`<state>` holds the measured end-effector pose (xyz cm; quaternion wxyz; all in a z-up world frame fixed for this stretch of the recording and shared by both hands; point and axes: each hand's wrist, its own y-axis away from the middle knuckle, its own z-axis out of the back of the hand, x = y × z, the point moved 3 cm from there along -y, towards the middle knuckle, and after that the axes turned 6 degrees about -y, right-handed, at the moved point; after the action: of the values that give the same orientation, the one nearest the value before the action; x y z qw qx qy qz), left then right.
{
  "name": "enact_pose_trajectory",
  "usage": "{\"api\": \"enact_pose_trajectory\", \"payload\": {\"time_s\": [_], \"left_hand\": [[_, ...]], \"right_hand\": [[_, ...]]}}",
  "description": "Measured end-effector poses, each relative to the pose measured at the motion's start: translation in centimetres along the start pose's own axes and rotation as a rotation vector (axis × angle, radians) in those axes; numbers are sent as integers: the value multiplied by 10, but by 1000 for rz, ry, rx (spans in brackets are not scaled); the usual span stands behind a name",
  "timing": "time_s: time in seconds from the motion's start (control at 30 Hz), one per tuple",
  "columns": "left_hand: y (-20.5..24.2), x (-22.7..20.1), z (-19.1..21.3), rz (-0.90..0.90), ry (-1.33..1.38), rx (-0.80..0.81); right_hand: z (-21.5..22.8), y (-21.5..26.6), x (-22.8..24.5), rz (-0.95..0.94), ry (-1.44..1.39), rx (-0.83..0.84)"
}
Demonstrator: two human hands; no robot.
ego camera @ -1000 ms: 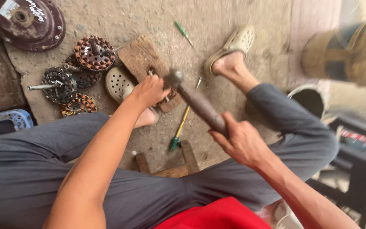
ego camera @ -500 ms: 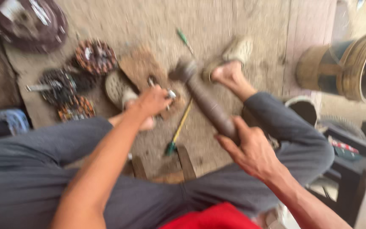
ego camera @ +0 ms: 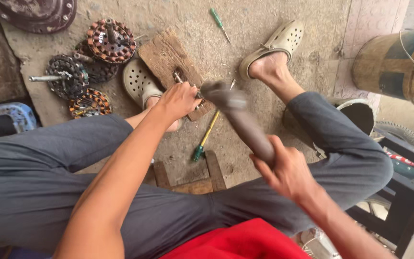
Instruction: The person sits on the floor and uses a hammer and a chisel to repeatedly strike a small mechanical part mounted on a wooden block. They adjust the part and tools frequently while working.
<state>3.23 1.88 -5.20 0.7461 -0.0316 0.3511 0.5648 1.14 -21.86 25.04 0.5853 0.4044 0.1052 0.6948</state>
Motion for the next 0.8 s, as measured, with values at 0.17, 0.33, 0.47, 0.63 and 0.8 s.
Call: {"api": "enact_pose_trajectory", "payload": {"time_s": [0.17,0.33,0.47,0.63,0.8], "left_hand": [[-21,1,24,-119,-21,-201],[2,-8,-16,-61,3,-153],[-7,-5,14,-56,158,-121],[1,-17,6,28,106,-9],[-2,-16,20,-36,36,-175]], "right_hand": [[32,-21,7,25,244,44],[17,-2,-3,-153,-237,59],[24,-14,17,79,205,6],[33,-3,15,-17,-146,-125],[23,-6,28,19,-6,-46]]}}
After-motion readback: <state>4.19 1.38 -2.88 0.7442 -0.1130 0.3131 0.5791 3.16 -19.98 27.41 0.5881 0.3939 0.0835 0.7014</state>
